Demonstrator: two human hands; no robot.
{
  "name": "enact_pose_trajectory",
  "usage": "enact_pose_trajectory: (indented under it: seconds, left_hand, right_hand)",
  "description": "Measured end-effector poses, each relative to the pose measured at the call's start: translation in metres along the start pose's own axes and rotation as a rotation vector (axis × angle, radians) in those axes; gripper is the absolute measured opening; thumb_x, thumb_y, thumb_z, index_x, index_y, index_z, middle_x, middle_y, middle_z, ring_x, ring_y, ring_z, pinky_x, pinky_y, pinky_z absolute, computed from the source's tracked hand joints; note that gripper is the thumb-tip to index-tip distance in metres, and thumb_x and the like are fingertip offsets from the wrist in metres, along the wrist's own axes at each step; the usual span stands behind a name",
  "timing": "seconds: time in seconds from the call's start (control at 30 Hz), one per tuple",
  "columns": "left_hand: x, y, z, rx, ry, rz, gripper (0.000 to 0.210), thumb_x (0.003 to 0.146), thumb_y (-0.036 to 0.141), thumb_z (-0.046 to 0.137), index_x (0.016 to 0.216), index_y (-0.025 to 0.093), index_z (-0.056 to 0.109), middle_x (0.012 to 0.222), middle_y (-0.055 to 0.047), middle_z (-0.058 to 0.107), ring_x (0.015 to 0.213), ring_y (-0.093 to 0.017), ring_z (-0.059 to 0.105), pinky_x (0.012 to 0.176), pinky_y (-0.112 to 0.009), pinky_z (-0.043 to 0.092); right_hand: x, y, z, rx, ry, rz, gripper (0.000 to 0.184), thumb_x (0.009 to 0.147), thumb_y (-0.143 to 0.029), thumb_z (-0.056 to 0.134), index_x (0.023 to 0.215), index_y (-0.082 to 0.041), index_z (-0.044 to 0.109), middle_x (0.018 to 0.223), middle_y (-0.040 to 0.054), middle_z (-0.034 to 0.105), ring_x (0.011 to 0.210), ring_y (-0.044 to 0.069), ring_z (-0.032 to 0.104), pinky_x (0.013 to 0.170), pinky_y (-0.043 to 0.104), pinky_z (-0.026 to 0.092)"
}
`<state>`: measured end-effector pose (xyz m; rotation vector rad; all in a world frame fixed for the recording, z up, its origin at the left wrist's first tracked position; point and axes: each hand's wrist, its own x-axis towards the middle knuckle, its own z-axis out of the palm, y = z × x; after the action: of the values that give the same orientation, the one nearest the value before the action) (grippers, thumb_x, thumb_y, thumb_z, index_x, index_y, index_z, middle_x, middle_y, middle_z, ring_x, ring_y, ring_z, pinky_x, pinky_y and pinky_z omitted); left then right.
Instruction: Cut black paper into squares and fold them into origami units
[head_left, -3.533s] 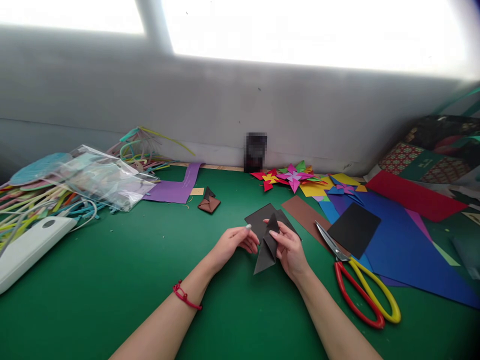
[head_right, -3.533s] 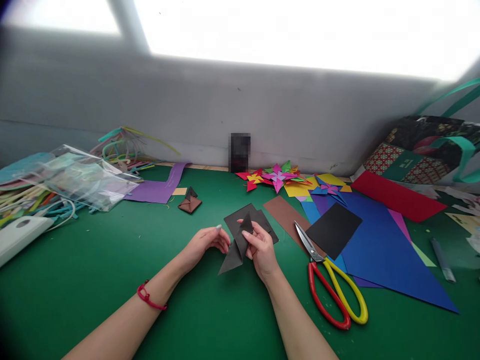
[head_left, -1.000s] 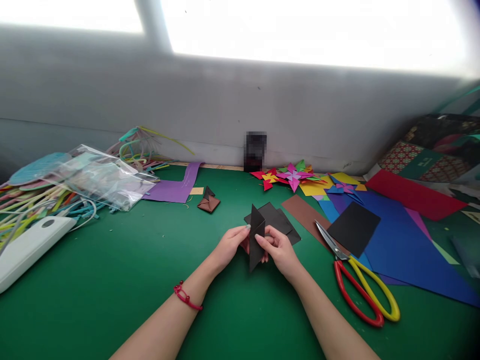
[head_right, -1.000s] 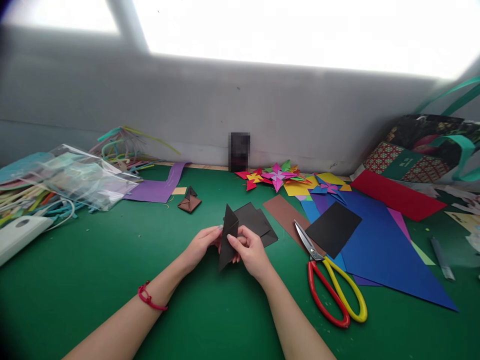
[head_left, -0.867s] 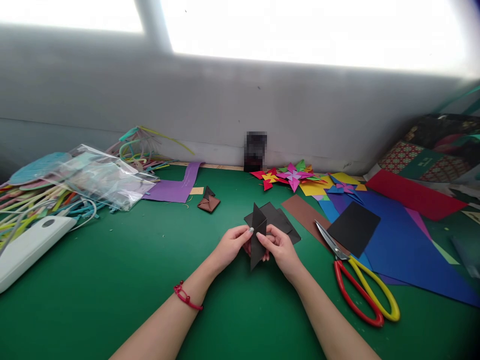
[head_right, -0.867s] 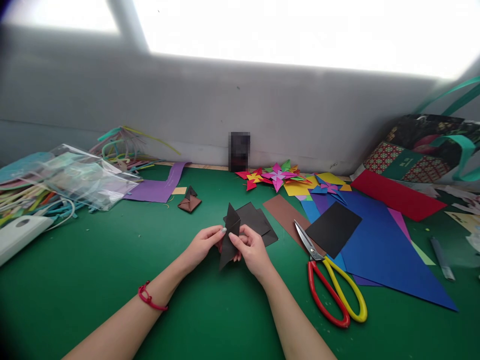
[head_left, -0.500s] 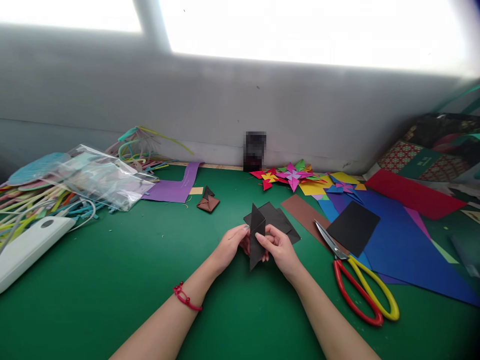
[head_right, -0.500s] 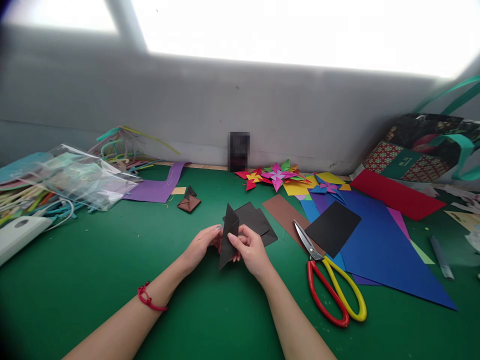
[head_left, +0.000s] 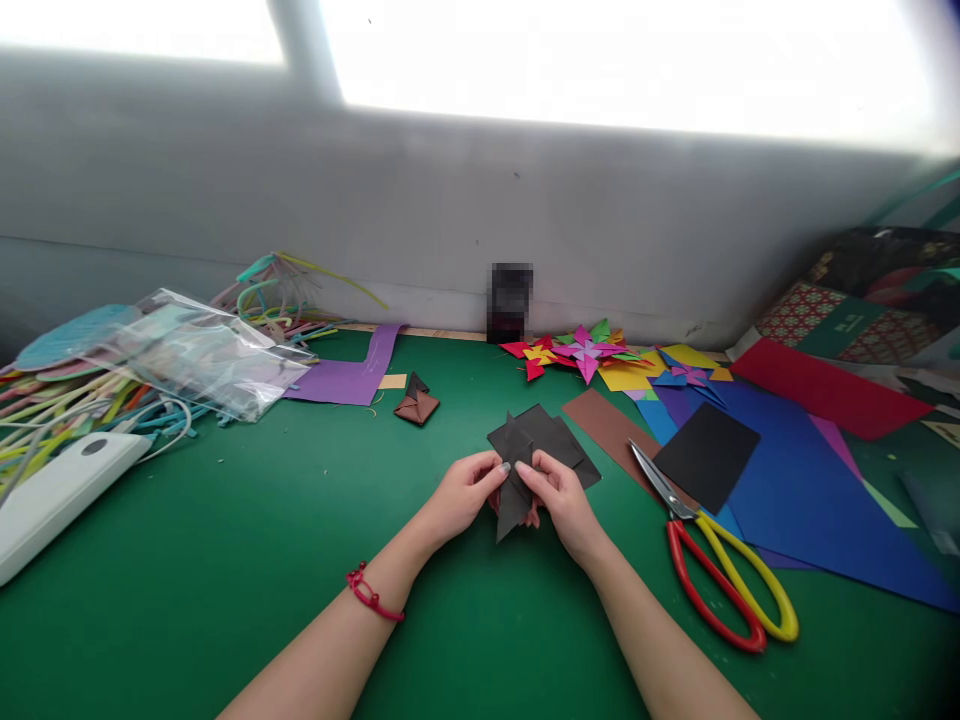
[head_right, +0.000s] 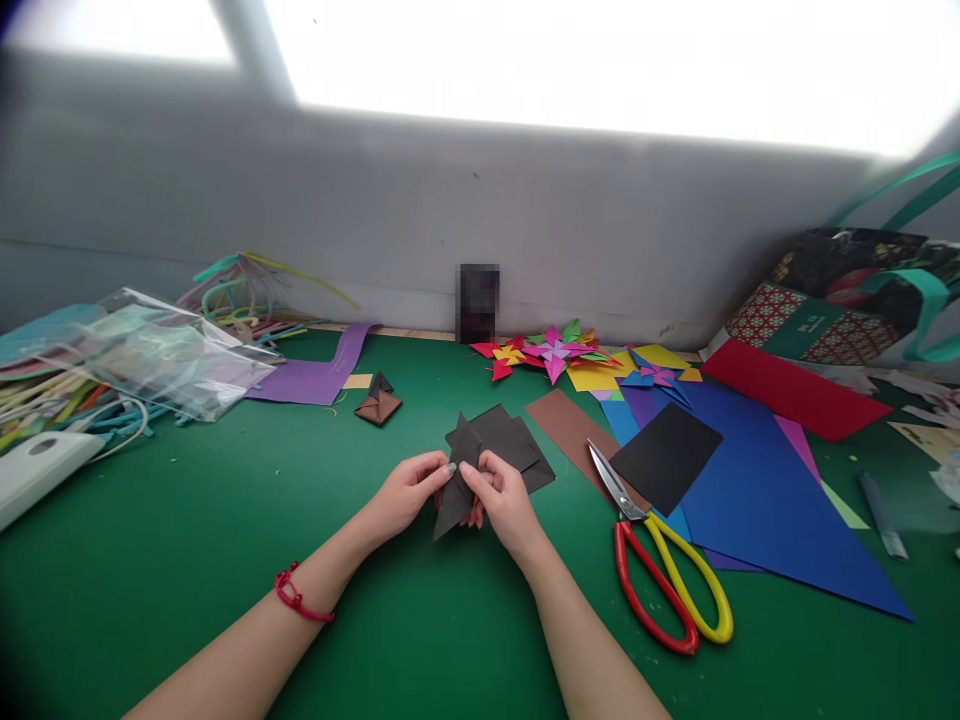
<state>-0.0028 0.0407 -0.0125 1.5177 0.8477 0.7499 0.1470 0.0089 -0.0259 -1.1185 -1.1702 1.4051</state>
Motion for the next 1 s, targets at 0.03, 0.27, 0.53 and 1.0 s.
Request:
enact_pose_trajectory:
  seconds: [0.03, 0.27, 0.53, 1.0]
  left_hand:
    - [-0.0001, 0.0002, -0.0002, 0.016, 0.002, 0.006, 0.029, 0.081, 0.034, 0.042, 0.059, 0.016, 0.04, 0.056, 0.004, 0.043, 0.054, -0.009, 0.043, 0.054, -0.02, 0.035]
    - [-0.0002, -0.0005, -0.0025, 0.023, -0.052, 0.02, 0.029, 0.082, 0.033, 0.041, 0.059, 0.016, 0.041, 0.057, 0.004, 0.042, 0.056, -0.009, 0.041, 0.054, -0.02, 0.034]
    - [-0.0001, -0.0026, -0.0053, -0.025, -0.176, -0.017, 0.027, 0.082, 0.033, 0.042, 0.062, 0.014, 0.045, 0.059, 0.003, 0.043, 0.058, -0.009, 0.042, 0.056, -0.021, 0.035]
    - [-0.0003, -0.0023, -0.0051, -0.041, -0.177, -0.02, 0.027, 0.082, 0.033, 0.042, 0.06, 0.015, 0.041, 0.059, 0.003, 0.042, 0.058, -0.009, 0.041, 0.056, -0.021, 0.034]
  right_hand:
    - [-0.0001, -0.0003, 0.0007, -0.01, 0.012, 0.001, 0.028, 0.079, -0.041, 0.051, 0.065, -0.02, 0.04, 0.04, -0.0055, 0.052, 0.032, 0.009, 0.046, 0.032, 0.018, 0.031]
    - [-0.0017, -0.0031, 0.0044, -0.104, 0.002, 0.06, 0.043, 0.078, -0.05, 0.046, 0.051, -0.016, 0.048, 0.031, -0.0026, 0.047, 0.026, 0.01, 0.045, 0.028, 0.019, 0.025]
    - [-0.0052, -0.0027, 0.0012, -0.113, -0.146, 0.136, 0.063, 0.08, -0.055, 0.038, 0.029, -0.018, 0.031, 0.023, -0.0012, 0.036, 0.023, 0.009, 0.043, 0.029, 0.02, 0.02]
    - [-0.006, 0.0004, 0.0005, -0.175, -0.151, 0.146, 0.063, 0.081, -0.058, 0.033, 0.032, -0.019, 0.03, 0.023, -0.0017, 0.036, 0.022, 0.007, 0.04, 0.029, 0.02, 0.02]
